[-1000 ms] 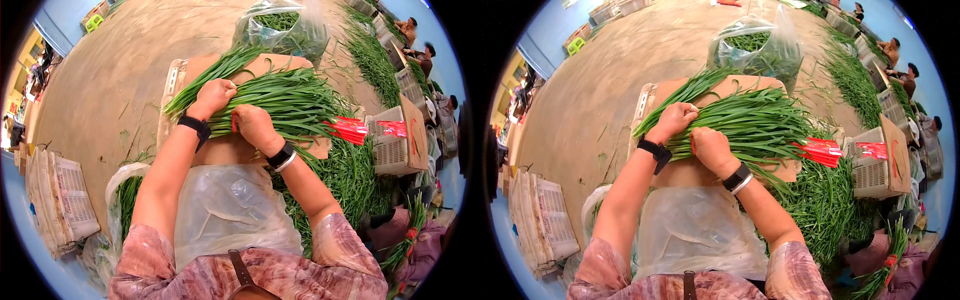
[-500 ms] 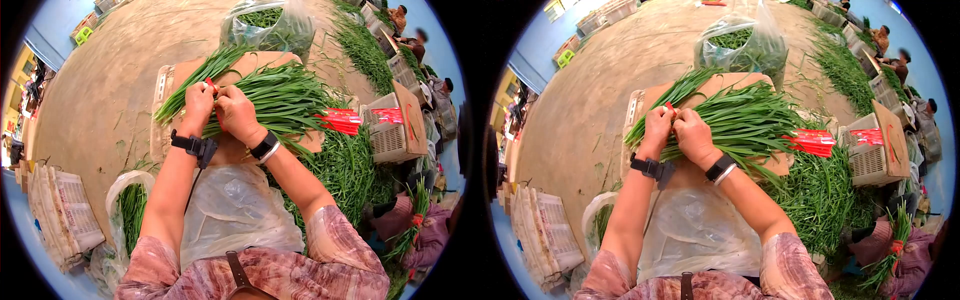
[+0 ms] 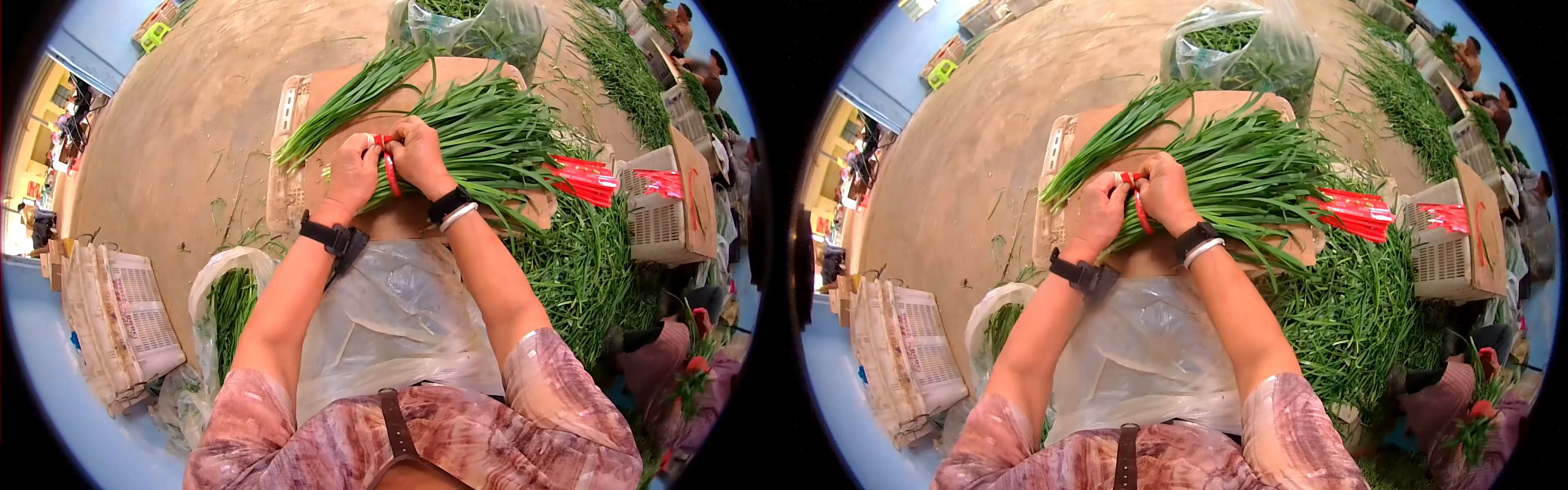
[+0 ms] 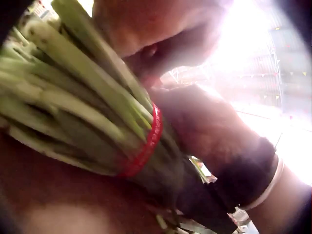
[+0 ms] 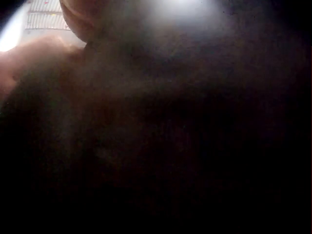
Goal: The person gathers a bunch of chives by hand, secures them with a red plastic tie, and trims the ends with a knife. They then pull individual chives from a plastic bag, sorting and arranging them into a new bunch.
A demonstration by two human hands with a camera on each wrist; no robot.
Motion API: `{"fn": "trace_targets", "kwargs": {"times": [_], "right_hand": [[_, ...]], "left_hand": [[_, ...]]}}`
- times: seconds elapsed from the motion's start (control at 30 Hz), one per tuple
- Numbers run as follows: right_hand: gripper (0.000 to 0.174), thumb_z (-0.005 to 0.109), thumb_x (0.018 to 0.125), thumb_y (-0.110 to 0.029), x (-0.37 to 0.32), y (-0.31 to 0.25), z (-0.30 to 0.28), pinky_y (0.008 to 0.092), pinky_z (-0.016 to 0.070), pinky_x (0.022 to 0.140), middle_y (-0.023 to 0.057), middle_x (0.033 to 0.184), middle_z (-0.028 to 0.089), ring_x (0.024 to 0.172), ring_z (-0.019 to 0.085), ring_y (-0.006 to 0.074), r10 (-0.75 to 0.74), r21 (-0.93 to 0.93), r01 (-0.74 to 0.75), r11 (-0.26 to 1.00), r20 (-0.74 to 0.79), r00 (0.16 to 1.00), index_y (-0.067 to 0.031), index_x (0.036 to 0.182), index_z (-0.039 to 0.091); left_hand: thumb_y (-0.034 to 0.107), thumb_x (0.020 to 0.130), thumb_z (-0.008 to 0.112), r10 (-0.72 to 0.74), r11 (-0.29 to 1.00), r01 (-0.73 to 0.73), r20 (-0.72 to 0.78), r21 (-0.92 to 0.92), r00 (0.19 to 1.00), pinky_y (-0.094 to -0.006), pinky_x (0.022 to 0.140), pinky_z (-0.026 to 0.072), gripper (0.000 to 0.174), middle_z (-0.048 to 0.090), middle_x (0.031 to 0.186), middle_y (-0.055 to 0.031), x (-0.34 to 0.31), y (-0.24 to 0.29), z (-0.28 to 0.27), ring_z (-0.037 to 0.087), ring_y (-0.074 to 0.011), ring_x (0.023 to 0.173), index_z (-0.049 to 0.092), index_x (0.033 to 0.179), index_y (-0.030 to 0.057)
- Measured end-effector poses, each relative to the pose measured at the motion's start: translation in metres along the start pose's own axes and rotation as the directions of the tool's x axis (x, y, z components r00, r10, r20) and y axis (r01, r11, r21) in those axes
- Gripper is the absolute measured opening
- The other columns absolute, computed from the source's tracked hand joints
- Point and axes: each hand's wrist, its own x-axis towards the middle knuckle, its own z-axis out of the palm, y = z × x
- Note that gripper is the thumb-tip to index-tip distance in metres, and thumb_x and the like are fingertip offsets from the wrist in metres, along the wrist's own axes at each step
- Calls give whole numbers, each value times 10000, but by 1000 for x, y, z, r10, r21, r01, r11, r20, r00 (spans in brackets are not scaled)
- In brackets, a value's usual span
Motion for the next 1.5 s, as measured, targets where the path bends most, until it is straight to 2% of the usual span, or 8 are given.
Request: {"fn": "trace_targets", "kwargs": {"times": [0.17,0.37,0.47,0.6,0.8,0.97,1.2,1.5], "right_hand": [[71,683,644,-1,7,1,-2,379,492,685,171,774,622,740,606,324,23,-38,-21,999,44,999,11,700,642],[84,697,638,-7,7,3,-5,360,486,648,152,732,620,686,599,278,57,68,-61,996,65,996,12,690,634],[77,699,646,-9,8,-1,-7,353,482,629,151,727,619,661,594,264,116,68,-124,990,107,987,12,687,637],[74,707,668,-14,10,1,-8,326,468,560,141,671,624,583,590,212,110,140,-129,982,136,985,25,704,656],[31,682,719,23,12,-1,-9,256,450,545,53,646,626,584,546,84,165,127,-192,973,196,967,37,732,658],[18,669,731,27,13,0,-7,243,443,523,34,639,621,578,538,76,206,174,-238,956,182,961,41,730,657],[20,656,747,36,17,-6,-8,233,445,510,23,637,619,561,538,69,277,310,-329,892,199,940,46,729,653],[90,675,725,-36,14,-19,-27,293,481,579,112,687,651,617,596,156,135,273,-191,943,211,968,46,761,663]], "left_hand": [[234,957,455,-256,920,302,202,-249,945,-251,659,433,337,658,800,-62,7,25,-20,556,-120,712,672,951,-24],[212,951,486,-416,570,604,438,-557,797,-223,724,463,291,653,861,-43,20,8,-29,563,-85,757,674,1002,-5],[105,909,549,-349,809,467,348,-358,870,-238,730,475,167,643,855,-40,18,8,-24,577,-94,777,659,970,-4],[-3,858,560,-269,715,440,367,-544,891,-229,721,478,131,623,894,-29,22,-4,-20,578,-97,778,604,980,17],[-36,855,537,-372,593,628,521,-504,768,-231,741,494,168,631,908,-36,33,-5,-28,587,-93,793,603,1000,19],[-11,764,707,-366,768,533,438,-356,821,-251,752,503,201,639,889,-51,32,3,-22,599,-114,807,613,942,-6],[11,754,724,-417,835,510,367,-206,831,-223,633,455,99,633,776,-26,27,12,-16,555,-86,693,649,817,-8],[-21,737,714,-537,759,603,291,-243,792,-221,618,434,71,632,744,-12,27,6,-9,540,-80,666,670,793,-15]]}}
